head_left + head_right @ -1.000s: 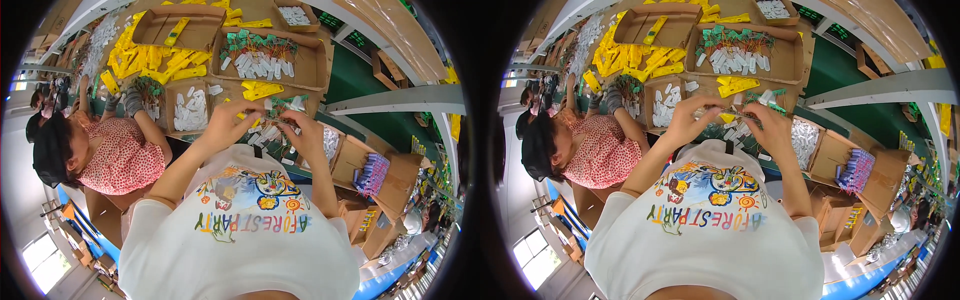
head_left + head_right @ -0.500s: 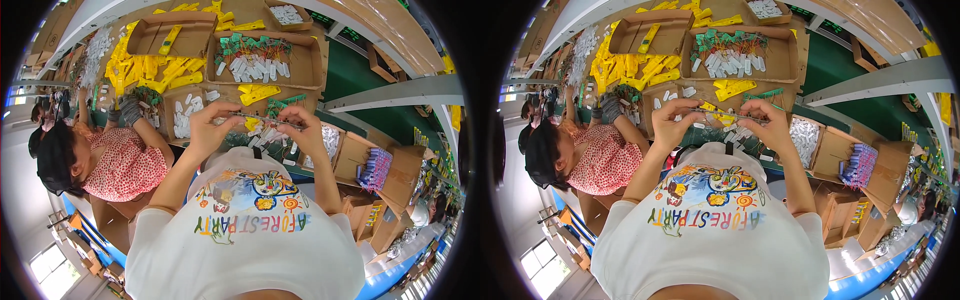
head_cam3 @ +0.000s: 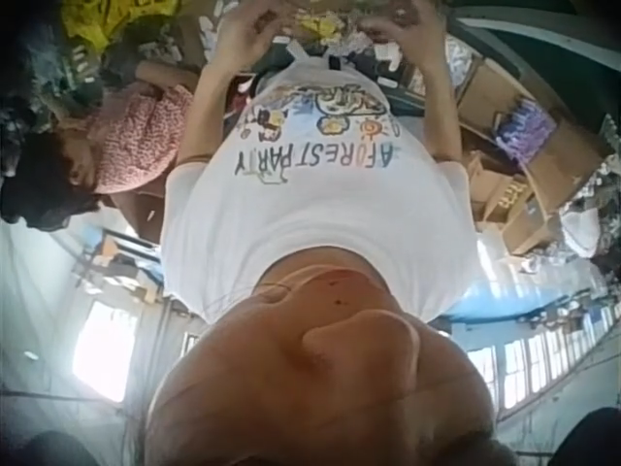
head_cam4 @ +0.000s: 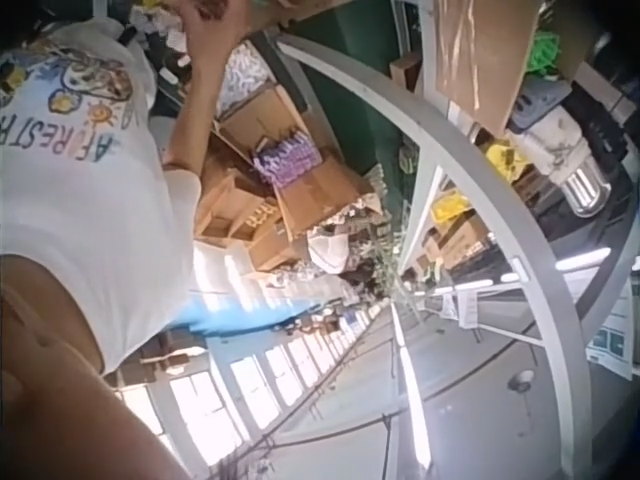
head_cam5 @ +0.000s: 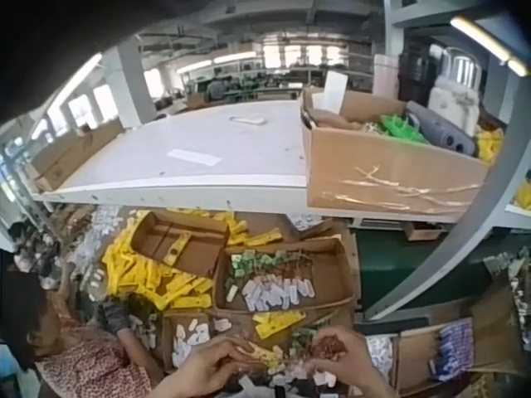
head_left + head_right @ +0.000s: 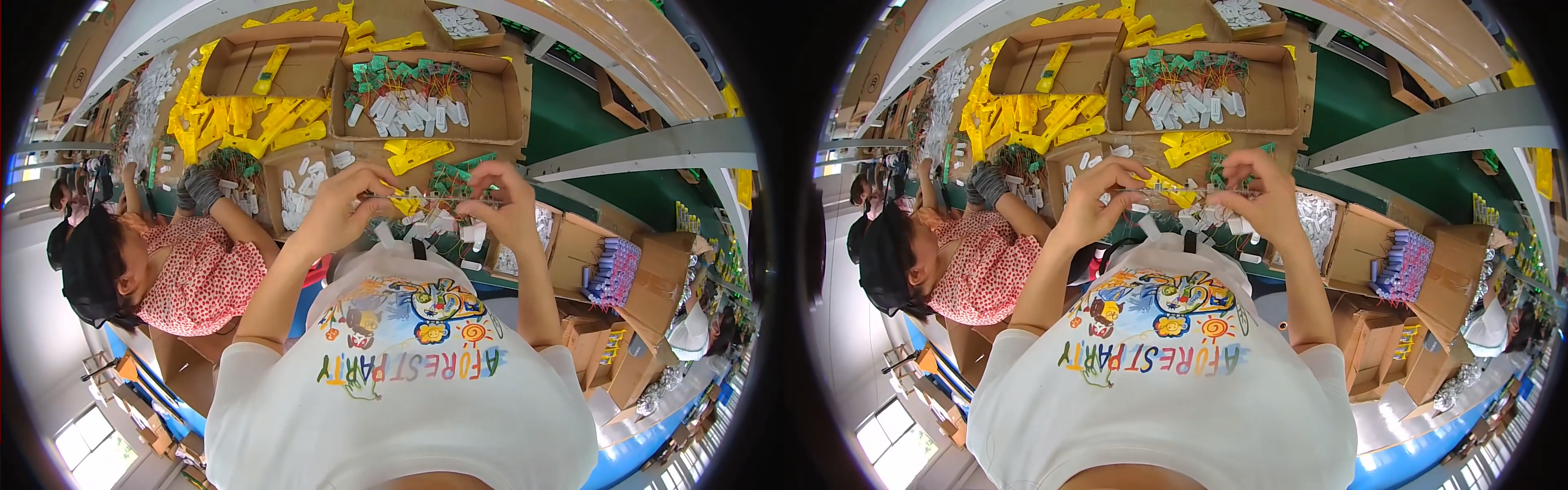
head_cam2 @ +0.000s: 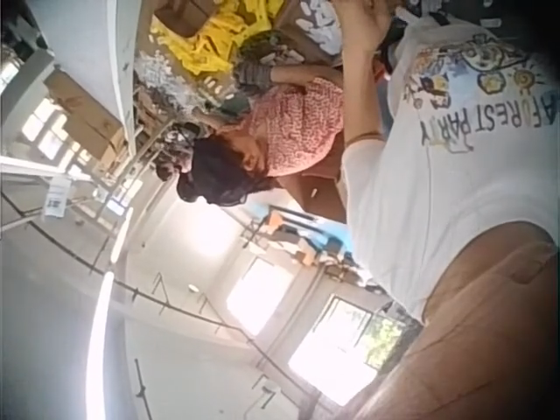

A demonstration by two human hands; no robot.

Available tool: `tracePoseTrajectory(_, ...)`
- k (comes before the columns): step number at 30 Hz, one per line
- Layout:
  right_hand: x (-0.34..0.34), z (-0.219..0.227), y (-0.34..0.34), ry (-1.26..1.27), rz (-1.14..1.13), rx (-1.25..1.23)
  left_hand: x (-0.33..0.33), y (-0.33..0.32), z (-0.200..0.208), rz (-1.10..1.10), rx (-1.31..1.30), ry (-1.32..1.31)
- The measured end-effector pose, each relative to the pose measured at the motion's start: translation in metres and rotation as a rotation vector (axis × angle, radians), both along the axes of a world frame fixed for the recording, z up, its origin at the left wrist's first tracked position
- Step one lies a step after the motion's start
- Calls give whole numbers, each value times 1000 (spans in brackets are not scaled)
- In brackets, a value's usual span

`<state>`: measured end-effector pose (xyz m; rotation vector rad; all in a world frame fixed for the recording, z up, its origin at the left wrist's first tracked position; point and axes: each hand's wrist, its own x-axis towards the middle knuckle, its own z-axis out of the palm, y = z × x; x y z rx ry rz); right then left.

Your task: Assembling and sorting small electrical components into plastic housings and cardboard boxes.

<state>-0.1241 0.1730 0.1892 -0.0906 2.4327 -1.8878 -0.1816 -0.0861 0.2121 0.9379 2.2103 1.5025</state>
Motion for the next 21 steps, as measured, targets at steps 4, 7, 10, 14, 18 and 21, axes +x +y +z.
tracePoseTrajectory(4,6,-9,5,17,-87,-177,5,4,2,62,-8,141)
tracePoseTrajectory(7,11,-8,4,78,-64,-183,13,14,10,68,-17,52)
tracePoseTrajectory(10,13,-8,5,101,-72,-192,14,21,1,-79,-36,79)
tracePoseTrajectory(14,11,-10,7,129,-72,-290,12,22,-1,-13,2,259)
tracePoseTrajectory(18,11,-7,4,187,-93,-245,13,19,-8,-46,15,278)
tracePoseTrajectory(21,9,-12,6,366,29,18,14,17,-11,-49,44,264)
